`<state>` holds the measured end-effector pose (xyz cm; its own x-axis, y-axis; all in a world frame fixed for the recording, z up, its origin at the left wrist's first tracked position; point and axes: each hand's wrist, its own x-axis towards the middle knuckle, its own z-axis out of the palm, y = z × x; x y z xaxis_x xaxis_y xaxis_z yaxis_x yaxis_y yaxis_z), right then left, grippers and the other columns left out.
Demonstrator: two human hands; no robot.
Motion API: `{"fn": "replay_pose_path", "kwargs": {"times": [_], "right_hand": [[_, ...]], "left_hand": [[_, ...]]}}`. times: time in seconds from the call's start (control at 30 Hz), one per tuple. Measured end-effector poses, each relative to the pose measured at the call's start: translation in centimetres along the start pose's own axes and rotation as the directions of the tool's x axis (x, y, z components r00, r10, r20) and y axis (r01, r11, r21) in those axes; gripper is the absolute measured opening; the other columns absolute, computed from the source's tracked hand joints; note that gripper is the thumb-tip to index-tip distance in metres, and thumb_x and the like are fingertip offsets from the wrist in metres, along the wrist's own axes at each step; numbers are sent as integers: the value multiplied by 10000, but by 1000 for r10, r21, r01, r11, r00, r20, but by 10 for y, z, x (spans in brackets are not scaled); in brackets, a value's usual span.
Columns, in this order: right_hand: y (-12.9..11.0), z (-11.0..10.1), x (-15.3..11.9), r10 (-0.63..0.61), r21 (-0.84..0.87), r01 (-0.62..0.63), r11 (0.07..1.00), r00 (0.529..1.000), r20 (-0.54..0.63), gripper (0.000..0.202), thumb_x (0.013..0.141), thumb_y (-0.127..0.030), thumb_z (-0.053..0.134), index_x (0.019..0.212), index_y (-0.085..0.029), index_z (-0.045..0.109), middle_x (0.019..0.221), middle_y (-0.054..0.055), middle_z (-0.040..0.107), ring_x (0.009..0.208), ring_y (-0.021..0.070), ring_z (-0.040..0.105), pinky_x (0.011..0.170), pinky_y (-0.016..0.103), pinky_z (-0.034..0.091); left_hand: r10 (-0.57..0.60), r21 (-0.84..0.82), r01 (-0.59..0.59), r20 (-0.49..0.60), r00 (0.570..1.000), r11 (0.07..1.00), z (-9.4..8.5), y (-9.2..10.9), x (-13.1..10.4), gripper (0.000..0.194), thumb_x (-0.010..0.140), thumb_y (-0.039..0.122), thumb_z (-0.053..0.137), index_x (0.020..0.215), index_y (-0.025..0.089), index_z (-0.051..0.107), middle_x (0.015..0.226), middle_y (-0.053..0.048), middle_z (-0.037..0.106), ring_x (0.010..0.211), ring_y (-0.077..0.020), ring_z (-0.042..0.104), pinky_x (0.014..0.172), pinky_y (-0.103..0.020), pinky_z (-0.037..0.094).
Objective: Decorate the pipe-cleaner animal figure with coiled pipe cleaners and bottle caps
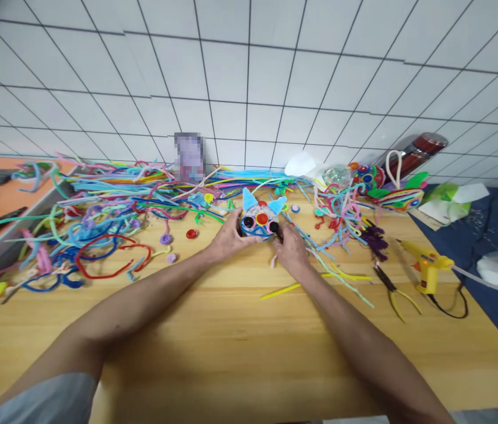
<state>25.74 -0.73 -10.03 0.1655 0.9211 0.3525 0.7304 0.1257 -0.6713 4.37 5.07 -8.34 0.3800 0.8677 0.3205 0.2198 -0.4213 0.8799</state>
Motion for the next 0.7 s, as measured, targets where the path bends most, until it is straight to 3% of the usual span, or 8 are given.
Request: {"fn": "replay_pose_path", "kwargs": {"times": [0.13,0.27,0.4,0.53,0.6,0.7], "right_hand": [[-1,-3,0,13,-46,-13,999,1000,-9,72,720,-299,572,784,-278,546,718,3,574,707,234,515,715,395,458],[-1,-3,-2,12,-86,-14,996,1000,-24,52,738,-305,563,771,-274,539,716,-3,563,682,223,507,677,369,437],[1,0,-4,-7,-81,3,997,999,-50,44,743,-292,568,777,-264,564,705,-2,556,682,221,526,683,371,474],[2,0,-6,-33,-20,31,999,996,-83,364,773,-294,626,1127,-226,677,998,77,722,897,264,665,861,440,572],[1,0,-6,-49,31,51,998,996,-78,538,788,-311,674,1316,-214,640,1186,120,737,1030,286,700,960,475,582],[-1,0,-7,-71,108,77,991,996,-58,616,812,-310,705,1411,-210,602,1262,141,735,1096,299,721,1002,496,593]], "left_hand": [[6,-30,-6,0,1000,1000,3,-1,0,902,706,458,977,1427,172,517,1441,-179,660,1327,-361,652,1139,-517,520],[-41,-3,41,-21,999,999,5,5,-3,852,711,474,967,1383,175,537,1367,-172,702,1257,-360,690,1097,-525,546],[-68,30,69,-50,996,997,8,7,-6,857,695,417,981,1389,210,524,1391,-153,697,1292,-346,684,1117,-509,552],[-79,2,79,-54,995,997,11,0,-8,952,673,380,1000,1455,211,483,1478,-175,647,1370,-361,648,1174,-524,527],[-69,-5,69,-54,996,998,11,-5,-7,1003,662,363,1007,1491,210,462,1510,-187,621,1407,-376,621,1200,-538,505],[-22,-5,22,-42,999,1000,12,-12,-7,1040,689,370,996,1548,224,427,1539,-181,597,1440,-375,595,1227,-542,482]]}}
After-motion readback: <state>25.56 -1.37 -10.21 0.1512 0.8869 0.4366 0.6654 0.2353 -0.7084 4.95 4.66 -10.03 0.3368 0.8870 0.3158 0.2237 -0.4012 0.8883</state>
